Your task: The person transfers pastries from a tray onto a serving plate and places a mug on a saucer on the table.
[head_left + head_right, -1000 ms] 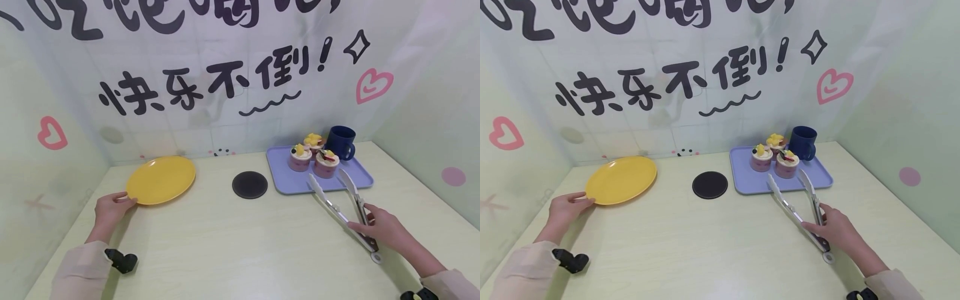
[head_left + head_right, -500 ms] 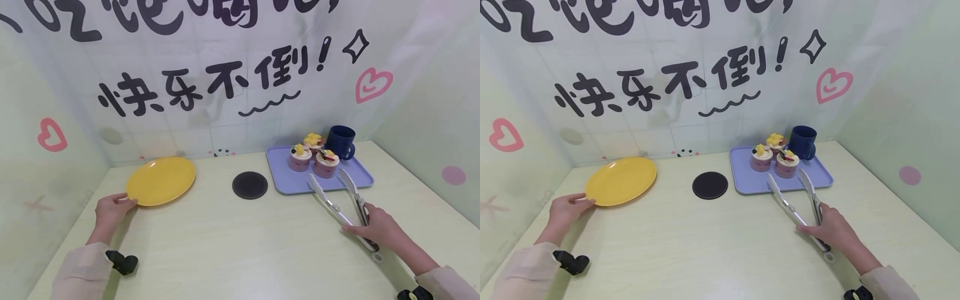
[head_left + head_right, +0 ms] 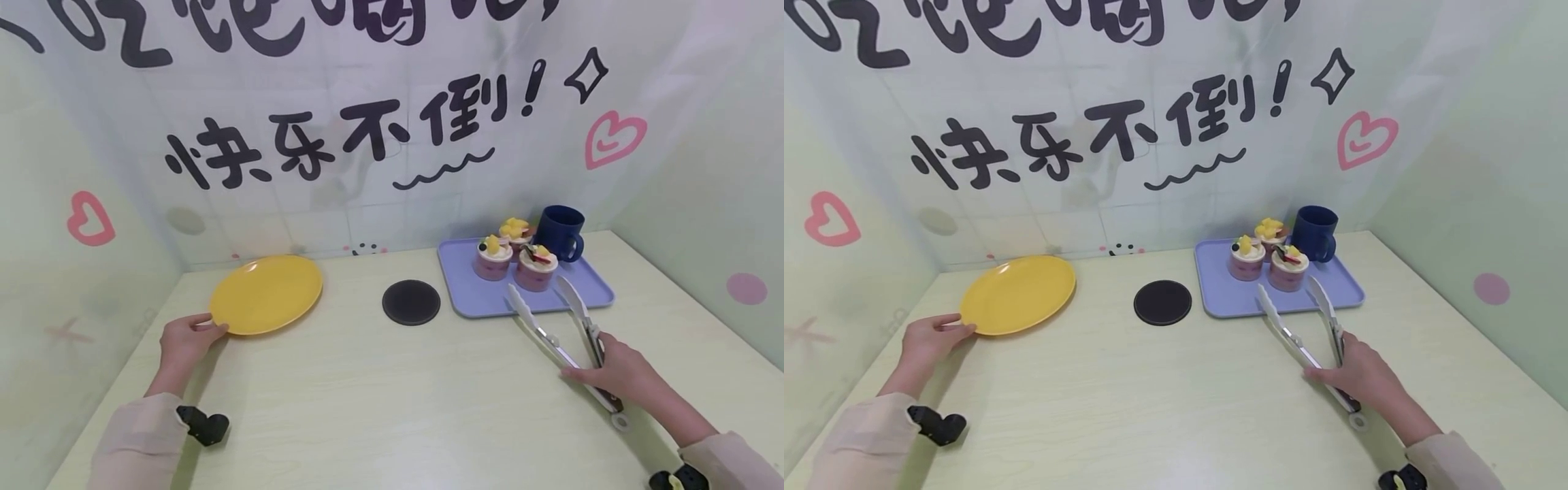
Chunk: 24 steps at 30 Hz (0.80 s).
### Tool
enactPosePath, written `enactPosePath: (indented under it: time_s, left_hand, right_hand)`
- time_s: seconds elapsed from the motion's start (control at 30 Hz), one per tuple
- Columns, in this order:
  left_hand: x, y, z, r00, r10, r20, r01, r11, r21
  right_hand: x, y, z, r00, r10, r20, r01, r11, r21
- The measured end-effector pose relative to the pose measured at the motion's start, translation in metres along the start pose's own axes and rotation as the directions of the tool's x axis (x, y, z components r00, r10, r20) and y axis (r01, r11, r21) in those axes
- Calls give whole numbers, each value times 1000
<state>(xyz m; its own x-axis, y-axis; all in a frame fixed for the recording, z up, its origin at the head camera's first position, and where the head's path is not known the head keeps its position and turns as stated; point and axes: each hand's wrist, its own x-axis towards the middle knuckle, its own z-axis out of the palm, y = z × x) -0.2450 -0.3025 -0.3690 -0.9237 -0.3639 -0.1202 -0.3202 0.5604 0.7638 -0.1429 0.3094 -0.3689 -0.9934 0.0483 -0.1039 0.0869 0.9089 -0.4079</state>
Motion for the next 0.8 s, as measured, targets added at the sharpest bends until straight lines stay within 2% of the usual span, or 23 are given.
enactPosePath:
  time_s: [0.33, 0.57, 0.8]
  left_hand:
    - [0, -1, 0, 1000, 13, 1, -13, 1000, 2]
    - [0, -1, 0, 1000, -9, 3, 9, 1000, -13]
    - [0, -2, 0, 1000, 3, 1, -3, 1000, -10]
  right_hand:
    - [-1, 4, -7, 998, -52, -20, 52, 999, -14]
    - [-4, 7, -11, 998, -55, -11, 55, 998, -29]
    - [-6, 14, -13, 998, -52, -26, 51, 998, -29]
